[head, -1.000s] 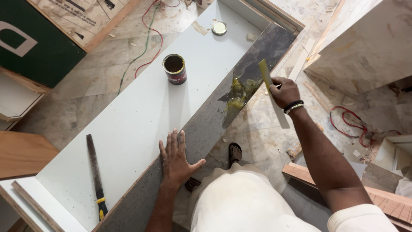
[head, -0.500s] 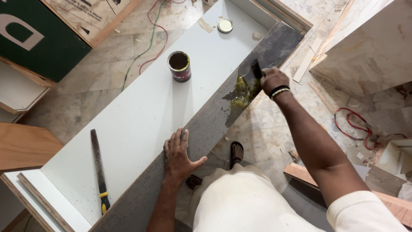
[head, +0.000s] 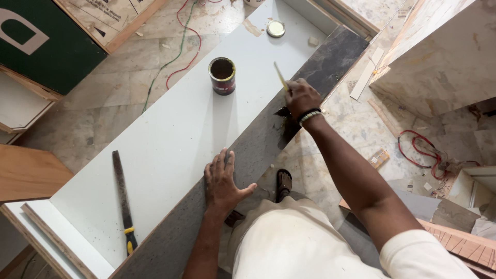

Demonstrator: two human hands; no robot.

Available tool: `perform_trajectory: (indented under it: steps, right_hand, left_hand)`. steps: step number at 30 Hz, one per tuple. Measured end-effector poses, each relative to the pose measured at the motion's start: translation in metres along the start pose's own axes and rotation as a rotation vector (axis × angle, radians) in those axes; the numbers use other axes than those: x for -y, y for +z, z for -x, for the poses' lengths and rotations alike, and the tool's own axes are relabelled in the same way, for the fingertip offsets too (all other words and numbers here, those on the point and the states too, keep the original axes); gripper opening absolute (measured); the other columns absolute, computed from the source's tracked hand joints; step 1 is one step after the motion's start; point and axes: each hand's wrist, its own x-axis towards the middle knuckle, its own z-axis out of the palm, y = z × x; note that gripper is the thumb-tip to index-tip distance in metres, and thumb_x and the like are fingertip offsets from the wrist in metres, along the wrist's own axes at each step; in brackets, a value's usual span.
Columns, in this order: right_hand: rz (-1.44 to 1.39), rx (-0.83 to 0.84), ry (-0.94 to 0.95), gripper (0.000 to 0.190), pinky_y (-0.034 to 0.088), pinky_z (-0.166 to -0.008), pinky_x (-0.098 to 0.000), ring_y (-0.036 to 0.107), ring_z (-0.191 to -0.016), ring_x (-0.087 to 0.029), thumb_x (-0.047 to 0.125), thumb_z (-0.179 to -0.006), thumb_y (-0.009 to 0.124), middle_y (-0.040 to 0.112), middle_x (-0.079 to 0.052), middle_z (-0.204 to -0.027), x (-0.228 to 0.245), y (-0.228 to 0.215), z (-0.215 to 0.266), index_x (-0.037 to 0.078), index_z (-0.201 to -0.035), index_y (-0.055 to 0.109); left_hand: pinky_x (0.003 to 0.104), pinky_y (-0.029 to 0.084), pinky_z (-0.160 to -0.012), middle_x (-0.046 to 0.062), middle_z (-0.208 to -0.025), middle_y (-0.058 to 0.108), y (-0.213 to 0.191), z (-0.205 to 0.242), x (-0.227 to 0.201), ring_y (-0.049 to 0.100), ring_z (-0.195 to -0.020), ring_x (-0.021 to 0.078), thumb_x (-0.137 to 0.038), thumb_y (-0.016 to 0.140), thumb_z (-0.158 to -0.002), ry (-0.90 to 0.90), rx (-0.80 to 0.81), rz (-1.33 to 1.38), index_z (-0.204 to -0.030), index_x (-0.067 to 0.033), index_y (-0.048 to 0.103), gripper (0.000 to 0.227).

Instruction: The person pours a yellow viscous substance from a can onto a long wooden plank and spreads it evenly using a putty knife. They then move to a second plank and repeat the process, ensuring full coverage along the length of the wood.

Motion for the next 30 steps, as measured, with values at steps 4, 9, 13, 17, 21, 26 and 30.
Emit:
perform_trajectory:
  steps: [4,9,13,17,21,26,30]
  right_hand:
    - [-0.143,-0.213,-0.116,0.029,0.059,-0.074,-0.0359,0.069,-0.085,-0.018,0.017,-0.097,0.065,0.071,-0.007,-0.104,-0.010,-0.007,0.042,0.009,-0.124,0.074]
    - [0.008,-0.277,-0.172,0.027,0.059,-0.067,-0.0308,0.071,-0.085,-0.019,0.014,-0.099,0.067,0.073,-0.007,-0.109,0.004,0.005,0.082,0.013,-0.125,0.074]
    - [0.101,-0.341,-0.238,0.026,0.058,-0.061,-0.0348,0.071,-0.085,-0.022,0.016,-0.094,0.069,0.074,-0.003,-0.104,0.028,0.016,0.116,0.018,-0.119,0.076]
    - [0.165,-0.308,-0.243,0.024,0.058,-0.058,-0.0333,0.071,-0.085,-0.021,0.011,-0.100,0.065,0.073,-0.003,-0.103,0.043,0.020,0.147,0.017,-0.120,0.076]
    - [0.237,-0.235,-0.227,0.024,0.056,-0.054,-0.0339,0.070,-0.083,-0.021,0.011,-0.096,0.062,0.072,-0.003,-0.096,0.046,0.021,0.176,0.017,-0.114,0.076]
    - [0.274,-0.091,-0.208,0.022,0.055,-0.055,-0.0312,0.067,-0.077,-0.017,0.013,-0.102,0.059,0.072,-0.006,-0.097,0.052,0.015,0.212,0.016,-0.116,0.075]
    - [0.131,0.097,-0.224,0.022,0.055,-0.049,-0.0315,0.066,-0.067,-0.018,0.020,-0.096,0.062,0.072,-0.007,-0.092,0.049,0.001,0.246,0.014,-0.113,0.076]
  left_hand:
    - [0.055,0.019,-0.121,0.015,-0.161,0.026,0.005,0.002,0.003,0.024,-0.149,0.0301,-0.067,0.083,-0.063,0.011,-0.003,0.003,-0.155,-0.0088,0.028,0.121]
    - [0.056,0.019,-0.120,0.016,-0.161,0.027,0.006,0.000,0.006,0.025,-0.149,0.0309,-0.070,0.081,-0.066,0.041,-0.010,-0.003,-0.155,-0.0081,0.030,0.120]
    - [0.056,0.021,-0.120,0.017,-0.161,0.029,0.007,0.001,0.008,0.027,-0.147,0.0323,-0.071,0.080,-0.067,0.065,-0.030,-0.003,-0.155,-0.0063,0.030,0.120]
    - [0.056,0.023,-0.119,0.017,-0.160,0.030,0.009,0.001,0.010,0.029,-0.147,0.0324,-0.071,0.080,-0.067,0.077,-0.049,-0.005,-0.155,-0.0060,0.031,0.119]
    - [0.056,0.023,-0.119,0.017,-0.160,0.031,0.010,0.001,0.012,0.030,-0.147,0.0322,-0.072,0.080,-0.067,0.083,-0.060,0.010,-0.155,-0.0060,0.033,0.119]
    - [0.056,0.023,-0.119,0.017,-0.159,0.030,0.010,0.001,0.011,0.030,-0.147,0.0325,-0.074,0.080,-0.067,0.085,-0.061,-0.003,-0.154,-0.0060,0.034,0.119]
    - [0.055,0.023,-0.120,0.016,-0.161,0.030,0.009,0.001,0.012,0.029,-0.148,0.0312,-0.073,0.079,-0.066,0.069,-0.052,-0.012,-0.154,-0.0069,0.034,0.119]
